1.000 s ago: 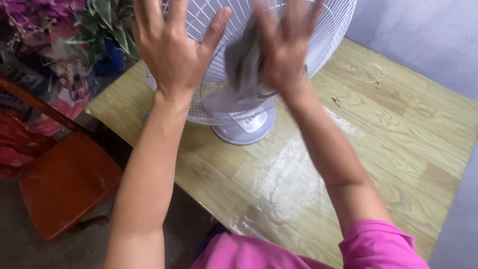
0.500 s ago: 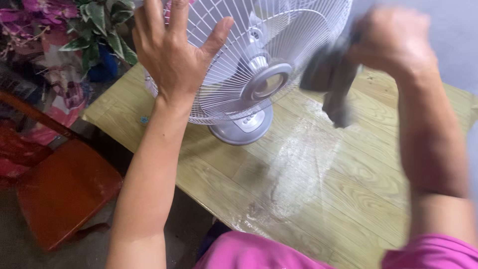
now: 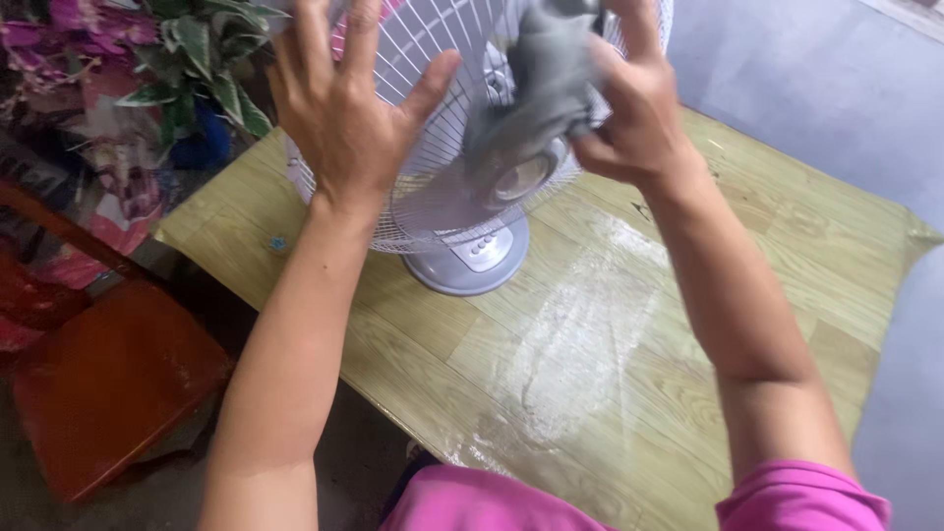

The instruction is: The person reassembles a disassembled electric fan on a wooden table. They attach the fan blades to the motor shaft, secure them with a knob, wipe the front grille with a cloth, and then mount the grille onto the fan base.

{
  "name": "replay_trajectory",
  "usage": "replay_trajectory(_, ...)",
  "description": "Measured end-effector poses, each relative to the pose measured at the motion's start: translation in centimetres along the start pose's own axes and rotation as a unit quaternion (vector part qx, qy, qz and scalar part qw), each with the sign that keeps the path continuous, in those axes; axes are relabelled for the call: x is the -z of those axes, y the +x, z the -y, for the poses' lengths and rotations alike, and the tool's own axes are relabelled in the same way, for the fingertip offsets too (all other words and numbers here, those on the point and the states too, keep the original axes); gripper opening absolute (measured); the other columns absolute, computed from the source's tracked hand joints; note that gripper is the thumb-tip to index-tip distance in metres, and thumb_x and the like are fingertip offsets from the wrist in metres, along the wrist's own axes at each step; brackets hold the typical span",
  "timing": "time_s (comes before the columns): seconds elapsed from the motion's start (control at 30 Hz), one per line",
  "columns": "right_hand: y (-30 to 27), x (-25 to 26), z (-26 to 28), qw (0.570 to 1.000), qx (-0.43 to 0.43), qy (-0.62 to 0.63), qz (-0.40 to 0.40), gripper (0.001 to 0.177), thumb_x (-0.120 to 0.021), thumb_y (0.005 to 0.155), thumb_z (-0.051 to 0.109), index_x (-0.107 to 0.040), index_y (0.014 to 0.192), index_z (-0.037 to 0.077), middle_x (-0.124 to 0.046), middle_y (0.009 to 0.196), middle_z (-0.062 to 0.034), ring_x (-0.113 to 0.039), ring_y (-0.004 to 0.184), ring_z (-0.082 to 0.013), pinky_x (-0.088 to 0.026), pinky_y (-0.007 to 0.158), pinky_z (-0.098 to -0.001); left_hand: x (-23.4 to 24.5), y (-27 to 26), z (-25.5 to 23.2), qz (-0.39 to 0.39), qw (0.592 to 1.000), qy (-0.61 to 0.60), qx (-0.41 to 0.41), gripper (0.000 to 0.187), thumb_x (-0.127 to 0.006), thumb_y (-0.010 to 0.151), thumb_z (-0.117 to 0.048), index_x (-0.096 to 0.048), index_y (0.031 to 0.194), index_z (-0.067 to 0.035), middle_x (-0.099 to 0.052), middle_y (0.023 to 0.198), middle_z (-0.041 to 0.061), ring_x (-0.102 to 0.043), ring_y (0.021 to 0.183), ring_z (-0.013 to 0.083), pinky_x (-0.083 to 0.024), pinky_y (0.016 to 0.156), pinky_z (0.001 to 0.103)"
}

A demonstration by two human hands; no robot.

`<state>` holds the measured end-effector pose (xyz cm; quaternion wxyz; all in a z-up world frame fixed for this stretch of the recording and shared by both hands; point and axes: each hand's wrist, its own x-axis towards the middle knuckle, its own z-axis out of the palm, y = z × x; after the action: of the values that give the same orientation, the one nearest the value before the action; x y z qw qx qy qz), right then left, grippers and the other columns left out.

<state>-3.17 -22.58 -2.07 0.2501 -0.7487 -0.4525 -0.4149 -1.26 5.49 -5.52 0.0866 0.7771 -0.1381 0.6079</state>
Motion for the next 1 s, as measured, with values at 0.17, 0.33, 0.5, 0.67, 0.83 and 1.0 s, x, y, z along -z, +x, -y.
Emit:
replay_trajectory(0.17,1.2,-4.6,-1.5,0.999,-0.034,0.009,-0.003,0.059,-0.068,0.089,0.054,-0.062,0.108,-0.002,-0.047,0.132,-0.021,-0.048,0.13,-0.0407,-0.048,0.104,-0.0597,0.0,0.0,0.7,0.01,1.0,-0.024,0.012,0.079,-0.059,0.102,-0.081,-0.052,0.152,-0.02,-0.058,0.135,0.004,-0.061,0.116,0.0244,-0.056,0.092,0.041)
replay_trajectory(0.33,-5.7,-11.2,1.1,0.974,-0.01,-0.124,-0.19,0.02,-0.078,0.091,0.015,-0.07,0.106,0.004,-0.058,0.134,-0.0113,-0.057,0.135,-0.0367,-0.039,0.123,-0.0681,-0.3,0.2,0.9,-0.009,1.0,-0.024,0.002,0.079,-0.058,0.098,-0.08,-0.05,0.155,-0.026,-0.06,0.13,0.003,-0.061,0.112,0.0231,-0.056,0.09,0.04)
replay_trajectory(0.5,-8.4,-13.6,3.4,0.973,-0.045,-0.02,-0.225,0.056,-0.066,0.096,0.017,-0.04,0.145,0.018,-0.046,0.149,-0.0165,-0.041,0.149,-0.0397,-0.016,0.13,-0.0634,-0.8,0.6,0.5,-0.017,0.999,-0.035,0.004,0.077,-0.056,0.1,-0.08,-0.054,0.152,-0.024,-0.06,0.133,0.003,-0.064,0.113,0.0222,-0.057,0.091,0.041)
replay_trajectory(0.67,-1.5,-11.4,0.5,0.964,-0.122,-0.132,-0.195,0.077,-0.081,0.098,0.041,-0.035,0.15,0.007,-0.044,0.154,-0.0205,-0.033,0.151,-0.0443,-0.014,0.132,-0.0592,-0.3,0.2,-0.3,-0.003,1.0,-0.023,0.01,0.067,-0.058,0.104,-0.073,-0.06,0.146,-0.021,-0.061,0.134,0.006,-0.065,0.111,0.0254,-0.059,0.089,0.043)
replay_trajectory(0.83,0.6,-10.5,-0.1,0.973,-0.16,-0.106,-0.131,0.043,-0.067,0.106,0.02,-0.048,0.142,0.006,-0.052,0.144,-0.0221,-0.043,0.142,-0.0468,-0.031,0.125,-0.0586,0.0,0.8,-0.1,-0.006,1.0,-0.013,0.008,0.066,-0.055,0.106,-0.068,-0.065,0.143,-0.013,-0.059,0.139,0.013,-0.063,0.112,0.0299,-0.058,0.09,0.043)
replay_trajectory(1.0,-10.1,-15.8,2.0,0.966,-0.038,-0.179,-0.182,0.045,-0.06,0.1,0.01,-0.043,0.142,0.003,-0.044,0.144,-0.0296,-0.033,0.141,-0.0567,-0.028,0.122,-0.0678,-0.1,0.5,0.7,0.007,0.999,-0.03,-0.008,0.066,-0.062,0.103,-0.071,-0.072,0.122,-0.009,-0.062,0.118,0.016,-0.065,0.109,0.036,-0.058,0.089,0.049)
